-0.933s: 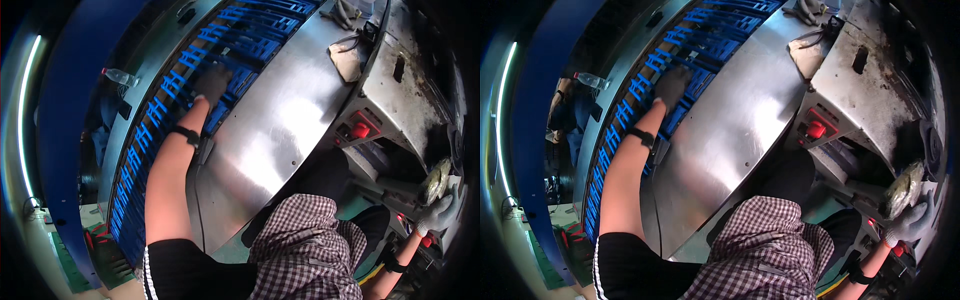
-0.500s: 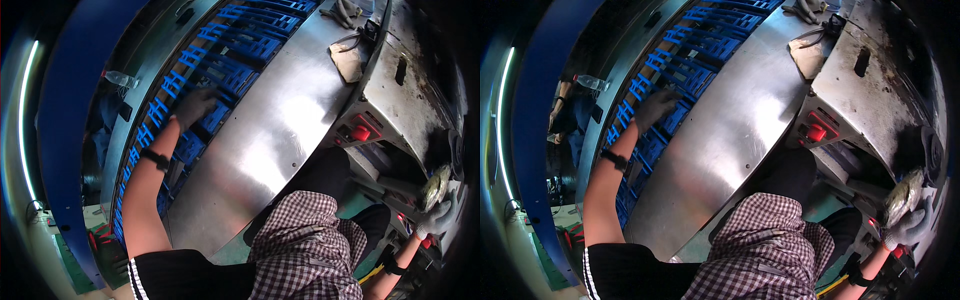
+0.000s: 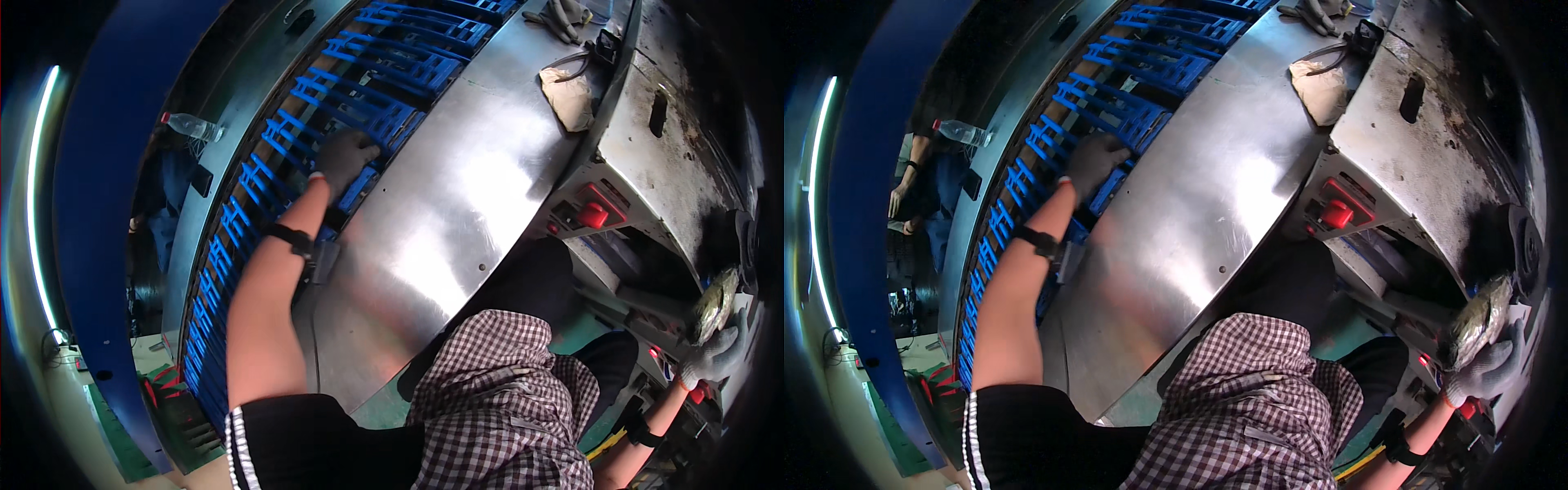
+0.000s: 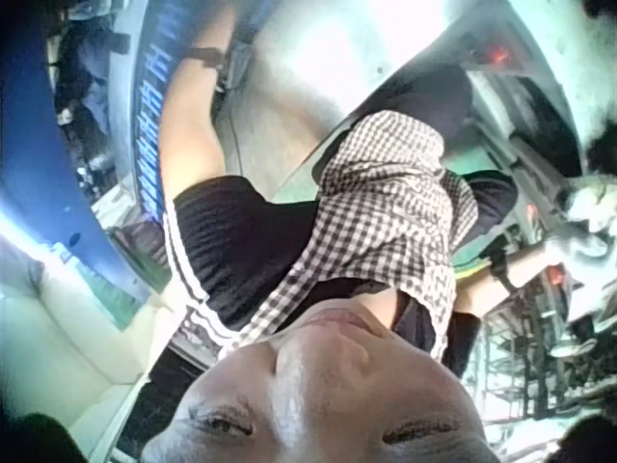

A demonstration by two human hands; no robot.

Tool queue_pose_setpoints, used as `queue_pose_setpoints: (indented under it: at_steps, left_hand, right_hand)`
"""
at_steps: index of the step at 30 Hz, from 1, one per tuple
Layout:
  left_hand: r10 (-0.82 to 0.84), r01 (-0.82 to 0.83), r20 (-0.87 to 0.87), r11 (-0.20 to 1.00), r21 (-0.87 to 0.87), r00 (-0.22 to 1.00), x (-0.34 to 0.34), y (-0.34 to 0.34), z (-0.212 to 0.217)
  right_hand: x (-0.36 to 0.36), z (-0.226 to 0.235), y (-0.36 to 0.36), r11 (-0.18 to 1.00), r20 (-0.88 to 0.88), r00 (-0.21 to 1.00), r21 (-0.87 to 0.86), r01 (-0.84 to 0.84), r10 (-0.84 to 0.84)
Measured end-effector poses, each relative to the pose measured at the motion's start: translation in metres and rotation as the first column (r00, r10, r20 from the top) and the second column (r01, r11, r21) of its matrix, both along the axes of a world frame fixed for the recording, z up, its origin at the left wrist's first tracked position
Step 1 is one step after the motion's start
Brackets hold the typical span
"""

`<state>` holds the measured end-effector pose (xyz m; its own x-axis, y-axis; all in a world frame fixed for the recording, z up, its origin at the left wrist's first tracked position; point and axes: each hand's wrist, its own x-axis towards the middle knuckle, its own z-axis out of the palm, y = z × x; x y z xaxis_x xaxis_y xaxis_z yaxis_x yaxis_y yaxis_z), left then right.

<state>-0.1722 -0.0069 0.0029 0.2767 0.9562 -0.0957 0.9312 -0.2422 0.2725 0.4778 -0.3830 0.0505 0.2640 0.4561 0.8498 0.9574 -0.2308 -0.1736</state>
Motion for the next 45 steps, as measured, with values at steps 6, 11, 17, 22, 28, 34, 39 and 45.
queue_pose_setpoints:
  at_steps: [6,11,17,22,28,34,39,45]
  left_hand:
    - [-0.071,0.14,0.349,0.974,-0.177,0.934,-0.032,-0.006,0.008]
    - [0.07,-0.081,0.124,0.993,0.084,0.99,-0.017,0.012,-0.012]
    - [0.253,-0.075,0.773,0.963,-0.259,0.581,-0.013,0.026,0.014]
    - [0.297,-0.247,0.363,0.952,-0.18,0.883,0.029,0.042,0.006]
    - [-0.047,0.049,-0.118,0.999,0.015,0.992,0.055,0.078,0.027]
    - [-0.179,0.18,-0.017,0.982,0.057,0.984,0.025,0.069,0.018]
    - [0.112,-0.09,0.2,0.989,-0.115,0.973,0.033,0.045,0.007]
    - [0.131,-0.14,0.102,0.985,0.097,0.986,0.075,0.083,0.011]
  right_hand:
    - [0.001,-0.001,-0.003,0.997,0.027,0.999,0.06,-0.041,0.04]
    - [-0.004,0.0,0.002,0.999,0.05,0.998,0.033,-0.027,0.025]
    - [-0.01,0.003,0.006,0.998,0.126,0.992,0.051,-0.028,0.022]
    - [0.004,0.003,0.001,0.998,0.223,0.974,0.04,-0.051,0.041]
    - [-0.021,0.009,0.012,0.996,0.118,0.993,0.092,0.004,-0.015]
    - [-0.01,0.004,0.006,0.998,0.218,0.975,0.044,-0.047,0.036]
    - [-0.003,0.004,-0.007,0.999,0.196,0.98,0.019,-0.033,0.028]
    - [-0.006,-0.002,-0.01,0.997,0.094,0.995,0.075,-0.029,0.021]
